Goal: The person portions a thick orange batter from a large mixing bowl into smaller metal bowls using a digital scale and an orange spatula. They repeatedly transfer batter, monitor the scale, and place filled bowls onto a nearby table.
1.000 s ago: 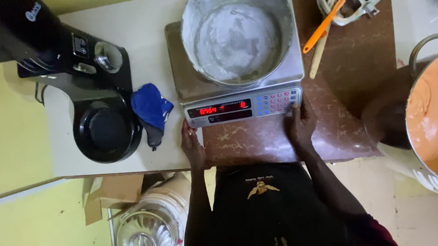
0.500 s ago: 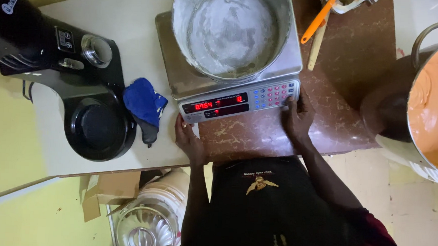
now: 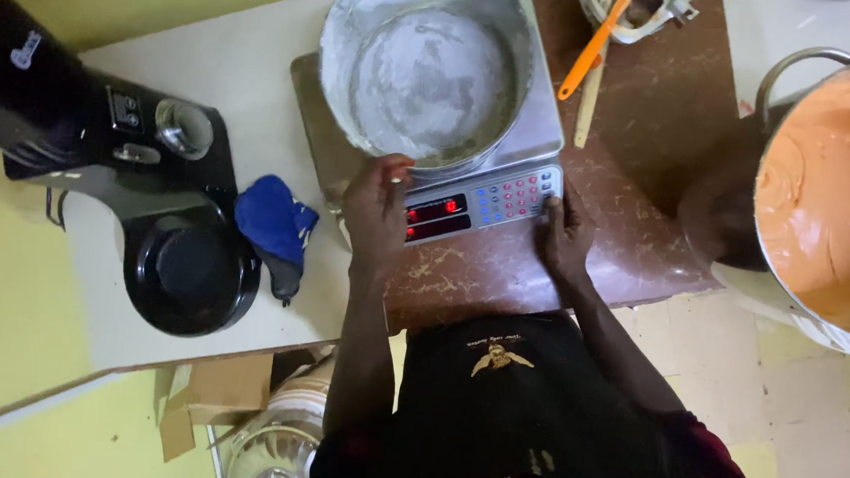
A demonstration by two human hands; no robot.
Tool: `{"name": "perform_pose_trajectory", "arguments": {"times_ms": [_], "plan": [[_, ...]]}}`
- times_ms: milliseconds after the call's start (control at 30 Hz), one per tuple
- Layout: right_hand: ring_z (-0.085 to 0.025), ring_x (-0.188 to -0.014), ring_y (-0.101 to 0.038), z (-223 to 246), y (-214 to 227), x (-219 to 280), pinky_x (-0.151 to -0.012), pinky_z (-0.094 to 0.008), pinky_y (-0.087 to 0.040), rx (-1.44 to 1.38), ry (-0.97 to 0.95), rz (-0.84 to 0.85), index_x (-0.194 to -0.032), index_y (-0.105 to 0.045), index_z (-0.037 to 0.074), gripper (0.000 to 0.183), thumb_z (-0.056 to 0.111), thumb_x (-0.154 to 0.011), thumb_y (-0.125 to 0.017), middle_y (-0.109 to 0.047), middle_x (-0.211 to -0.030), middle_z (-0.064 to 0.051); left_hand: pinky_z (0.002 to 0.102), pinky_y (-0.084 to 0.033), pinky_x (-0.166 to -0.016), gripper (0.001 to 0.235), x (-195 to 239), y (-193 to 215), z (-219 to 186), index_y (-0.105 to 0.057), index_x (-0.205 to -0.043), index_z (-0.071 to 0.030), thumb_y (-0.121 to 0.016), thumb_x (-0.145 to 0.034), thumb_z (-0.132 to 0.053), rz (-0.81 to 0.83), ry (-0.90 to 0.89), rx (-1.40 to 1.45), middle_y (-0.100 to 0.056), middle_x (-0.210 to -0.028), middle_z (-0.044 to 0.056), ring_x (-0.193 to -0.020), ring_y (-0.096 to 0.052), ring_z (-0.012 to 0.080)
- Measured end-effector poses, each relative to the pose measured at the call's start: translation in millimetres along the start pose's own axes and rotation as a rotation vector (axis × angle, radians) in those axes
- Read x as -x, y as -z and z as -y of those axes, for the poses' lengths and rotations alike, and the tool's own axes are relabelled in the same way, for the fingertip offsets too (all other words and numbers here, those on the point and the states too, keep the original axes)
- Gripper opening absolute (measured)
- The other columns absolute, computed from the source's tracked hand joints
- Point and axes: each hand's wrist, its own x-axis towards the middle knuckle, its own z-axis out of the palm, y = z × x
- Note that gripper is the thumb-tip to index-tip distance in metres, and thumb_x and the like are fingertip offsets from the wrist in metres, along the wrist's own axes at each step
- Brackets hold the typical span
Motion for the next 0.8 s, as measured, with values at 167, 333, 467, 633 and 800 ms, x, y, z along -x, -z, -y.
{"name": "perform_pose_trajectory", "arguments": {"times_ms": [167,333,467,633,800], "plan": [[-0.045,-0.151,-0.061,-14.6,8.1,0.9,-0.127,-0.061,-0.047,0.008,-0.016,0.014,-0.163,-0.062,-0.006,0.045,0.016,-0.124,-0.062,-0.067,-0.158,-0.034,0.04,-0.057,-0.079,0.017,-10.9,19.4,25.2,-0.078,-0.11,-0.013,-0.064,-0.119,-0.017,-0.014,-0.029,0.065,-0.081,-0.099,0.01,-0.081,-0.074,0.0233],[-0.04,-0.148,-0.063,-19.5,7.3,1.5,-0.125,-0.059,-0.048,-0.036,-0.031,-0.003,-0.163,-0.063,-0.005,0.044,0.012,-0.122,-0.063,-0.069,-0.156,-0.032,0.035,-0.058,-0.085,0.023,-9.1,35.0,9.9,-0.08,-0.116,-0.009,-0.057,-0.117,-0.01,-0.024,-0.019,0.165,-0.078,-0.098,0.01,-0.084,-0.07,0.019],[-0.041,-0.147,-0.064,-17.2,7.9,0.2,-0.125,-0.059,-0.05,-0.037,-0.027,0.028,-0.165,-0.061,-0.005,0.045,0.013,-0.124,-0.061,-0.069,-0.156,-0.032,0.036,-0.062,-0.09,0.032,14.0,38.9,46.9,-0.077,-0.139,-0.005,-0.068,-0.113,-0.023,-0.102,-0.028,0.33,-0.079,-0.115,0.015,-0.094,-0.073,0.0172],[-0.03,-0.145,-0.065,-1.3,3.8,-2.9,-0.124,-0.052,-0.051,-0.072,-0.035,0.055,-0.167,-0.06,-0.002,0.045,0.015,-0.125,-0.06,-0.07,-0.157,-0.025,0.041,-0.064,-0.095,0.043,82.9,52.4,143.4,-0.065,-0.152,0.002,-0.052,-0.126,-0.03,-0.595,-0.077,0.41,-0.074,-0.139,0.024,-0.102,-0.073,0.0236],[-0.022,-0.121,-0.065,-31.7,4.2,5.8,-0.114,-0.047,-0.054,-0.06,-0.113,-0.044,-0.164,-0.062,0.001,0.04,0.017,-0.127,-0.06,-0.074,-0.14,-0.017,0.02,-0.049,-0.081,0.018,166.1,21.1,198.0,-0.065,-0.139,-0.013,-0.059,-0.123,-0.018,-0.825,0.193,0.406,-0.081,-0.12,0.004,-0.083,-0.064,0.0055]]}}
